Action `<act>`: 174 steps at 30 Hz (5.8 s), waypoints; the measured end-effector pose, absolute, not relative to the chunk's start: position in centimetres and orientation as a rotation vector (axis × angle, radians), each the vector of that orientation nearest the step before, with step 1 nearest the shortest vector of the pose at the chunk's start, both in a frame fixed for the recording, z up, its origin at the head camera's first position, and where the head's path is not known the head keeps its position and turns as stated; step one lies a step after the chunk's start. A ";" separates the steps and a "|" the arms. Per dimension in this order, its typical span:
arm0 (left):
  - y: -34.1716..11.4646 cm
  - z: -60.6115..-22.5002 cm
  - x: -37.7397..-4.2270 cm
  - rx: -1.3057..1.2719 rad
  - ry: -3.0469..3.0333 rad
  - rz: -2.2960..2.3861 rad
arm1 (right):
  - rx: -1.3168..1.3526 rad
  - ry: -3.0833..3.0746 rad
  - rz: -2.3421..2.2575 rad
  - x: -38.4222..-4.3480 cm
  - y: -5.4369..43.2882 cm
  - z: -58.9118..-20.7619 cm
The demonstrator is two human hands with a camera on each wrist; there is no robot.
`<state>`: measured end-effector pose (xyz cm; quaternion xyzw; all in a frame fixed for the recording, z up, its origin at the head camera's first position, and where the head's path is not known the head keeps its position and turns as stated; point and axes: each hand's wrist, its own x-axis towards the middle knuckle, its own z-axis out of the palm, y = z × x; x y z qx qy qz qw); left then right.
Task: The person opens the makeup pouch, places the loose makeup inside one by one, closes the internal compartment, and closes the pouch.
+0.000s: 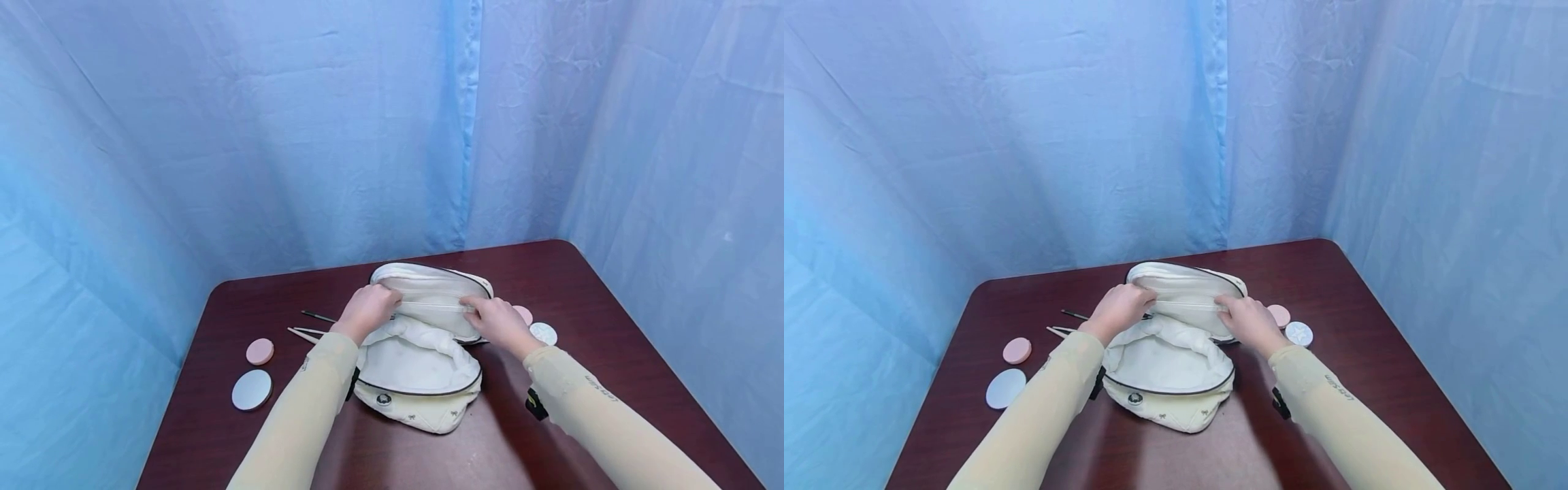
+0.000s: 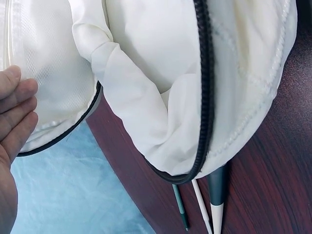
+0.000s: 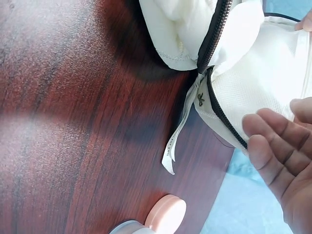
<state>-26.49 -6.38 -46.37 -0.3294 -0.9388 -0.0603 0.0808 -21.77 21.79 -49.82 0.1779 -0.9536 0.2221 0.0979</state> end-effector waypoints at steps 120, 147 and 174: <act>-19.2 -49.7 -24.0 -0.330 -2.787 -0.888 | 0.471 -2.797 0.408 -20.9 23.2 -50.6; -9.3 -45.3 -26.1 0.101 -2.312 -2.055 | 0.488 -2.789 0.411 -21.0 23.3 -50.6; -3.8 -45.1 -26.6 0.418 -1.517 -2.599 | 0.531 -2.740 0.441 -21.1 22.7 -50.7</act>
